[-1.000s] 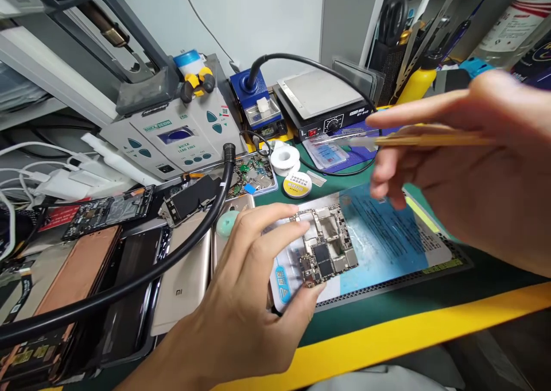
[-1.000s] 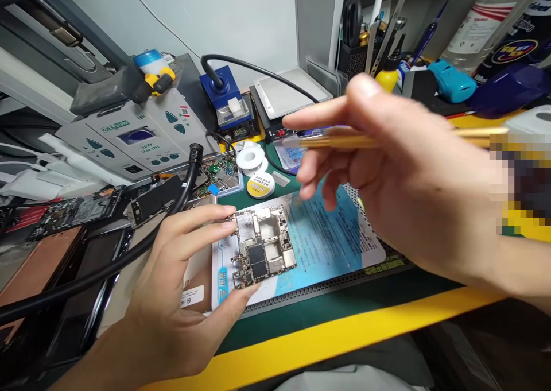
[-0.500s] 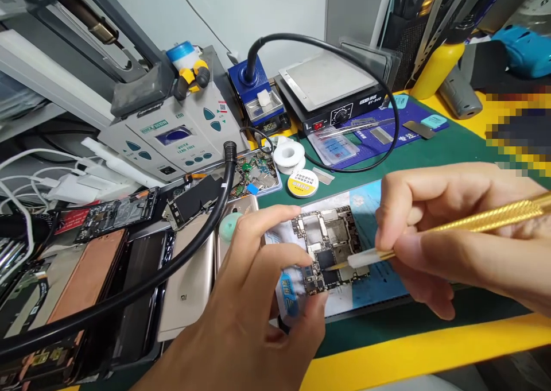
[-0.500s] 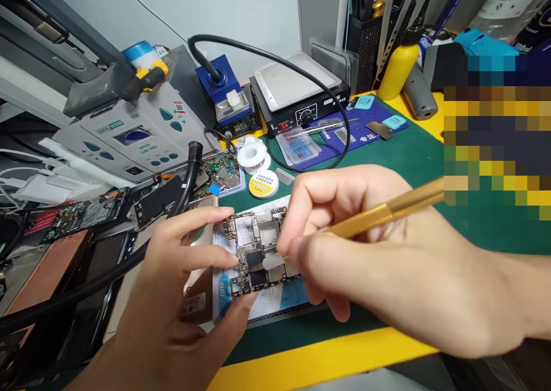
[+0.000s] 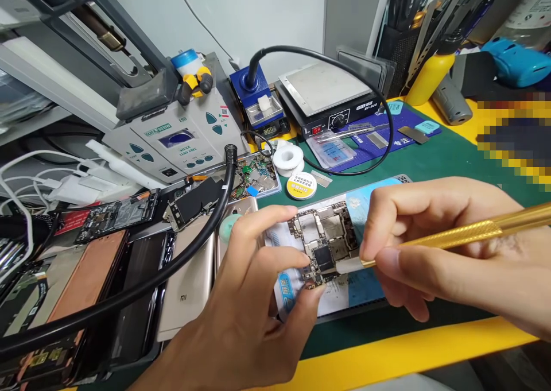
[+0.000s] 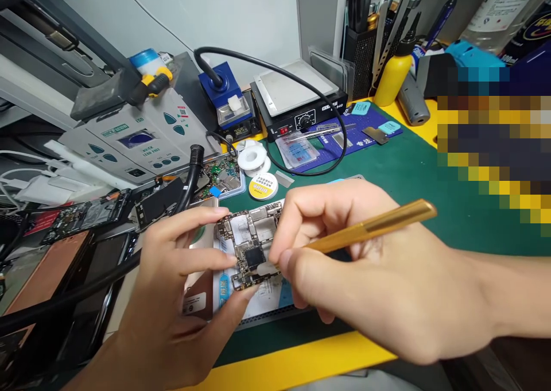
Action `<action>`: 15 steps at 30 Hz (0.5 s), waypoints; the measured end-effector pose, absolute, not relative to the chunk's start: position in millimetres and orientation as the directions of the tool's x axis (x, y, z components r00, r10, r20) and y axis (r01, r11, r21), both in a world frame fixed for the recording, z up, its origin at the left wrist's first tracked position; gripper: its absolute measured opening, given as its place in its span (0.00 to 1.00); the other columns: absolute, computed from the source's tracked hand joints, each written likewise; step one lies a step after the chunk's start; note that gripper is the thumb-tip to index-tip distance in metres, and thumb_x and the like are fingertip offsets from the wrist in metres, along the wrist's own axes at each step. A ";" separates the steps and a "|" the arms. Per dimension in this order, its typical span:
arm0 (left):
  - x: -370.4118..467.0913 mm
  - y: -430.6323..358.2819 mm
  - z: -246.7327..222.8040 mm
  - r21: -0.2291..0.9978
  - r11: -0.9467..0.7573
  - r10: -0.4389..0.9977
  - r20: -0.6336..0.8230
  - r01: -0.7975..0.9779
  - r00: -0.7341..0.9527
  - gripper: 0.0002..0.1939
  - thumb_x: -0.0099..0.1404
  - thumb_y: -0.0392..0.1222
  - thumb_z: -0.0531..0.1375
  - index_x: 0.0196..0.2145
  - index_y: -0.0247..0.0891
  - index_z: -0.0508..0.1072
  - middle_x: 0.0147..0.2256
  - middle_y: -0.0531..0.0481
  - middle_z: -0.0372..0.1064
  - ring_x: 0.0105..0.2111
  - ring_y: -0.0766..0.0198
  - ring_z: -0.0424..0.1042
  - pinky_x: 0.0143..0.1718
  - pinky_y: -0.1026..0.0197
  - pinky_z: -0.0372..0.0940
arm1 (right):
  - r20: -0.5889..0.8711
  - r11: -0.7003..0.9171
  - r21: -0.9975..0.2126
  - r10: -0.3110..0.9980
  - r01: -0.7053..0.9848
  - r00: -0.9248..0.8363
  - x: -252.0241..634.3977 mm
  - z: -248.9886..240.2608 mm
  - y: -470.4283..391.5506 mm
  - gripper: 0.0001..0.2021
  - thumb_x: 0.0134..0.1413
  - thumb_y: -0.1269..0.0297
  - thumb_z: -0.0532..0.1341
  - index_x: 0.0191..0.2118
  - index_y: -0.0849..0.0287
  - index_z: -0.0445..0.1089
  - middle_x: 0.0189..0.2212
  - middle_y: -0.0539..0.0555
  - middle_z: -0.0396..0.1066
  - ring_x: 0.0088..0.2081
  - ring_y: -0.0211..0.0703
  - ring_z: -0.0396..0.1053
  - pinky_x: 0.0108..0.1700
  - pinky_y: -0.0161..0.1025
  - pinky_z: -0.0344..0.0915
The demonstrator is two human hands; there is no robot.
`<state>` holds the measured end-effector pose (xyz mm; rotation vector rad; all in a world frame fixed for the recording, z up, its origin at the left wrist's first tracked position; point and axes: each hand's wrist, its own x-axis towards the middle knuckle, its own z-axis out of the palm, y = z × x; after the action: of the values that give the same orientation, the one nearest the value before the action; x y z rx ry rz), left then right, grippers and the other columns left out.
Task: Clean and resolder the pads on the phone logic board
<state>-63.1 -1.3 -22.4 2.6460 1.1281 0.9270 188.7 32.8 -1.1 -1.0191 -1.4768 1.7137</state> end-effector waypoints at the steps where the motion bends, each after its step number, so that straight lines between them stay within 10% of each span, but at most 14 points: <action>1: -63.1 -0.4 -22.8 0.337 -0.714 0.689 0.490 0.614 0.534 0.20 0.62 0.31 0.65 0.50 0.39 0.65 0.60 0.38 0.60 0.65 0.50 0.61 0.68 0.41 0.63 | -0.145 -0.162 -0.987 0.862 0.008 -0.485 188.3 -1.0 33.8 0.07 0.50 0.71 0.69 0.26 0.51 0.75 0.17 0.49 0.74 0.16 0.41 0.69 0.15 0.34 0.64; 15: -59.4 1.9 -25.8 0.398 -0.654 0.751 0.448 0.643 0.486 0.17 0.63 0.34 0.66 0.48 0.36 0.66 0.60 0.36 0.61 0.65 0.56 0.63 0.69 0.49 0.59 | -0.191 -0.218 -0.976 0.834 0.010 -0.518 189.3 1.5 40.8 0.06 0.56 0.66 0.66 0.29 0.53 0.75 0.18 0.49 0.77 0.17 0.40 0.74 0.17 0.30 0.67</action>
<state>-59.4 1.9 -25.8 2.5513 1.2093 0.9029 189.3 40.8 1.5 -1.0223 -1.4484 1.7967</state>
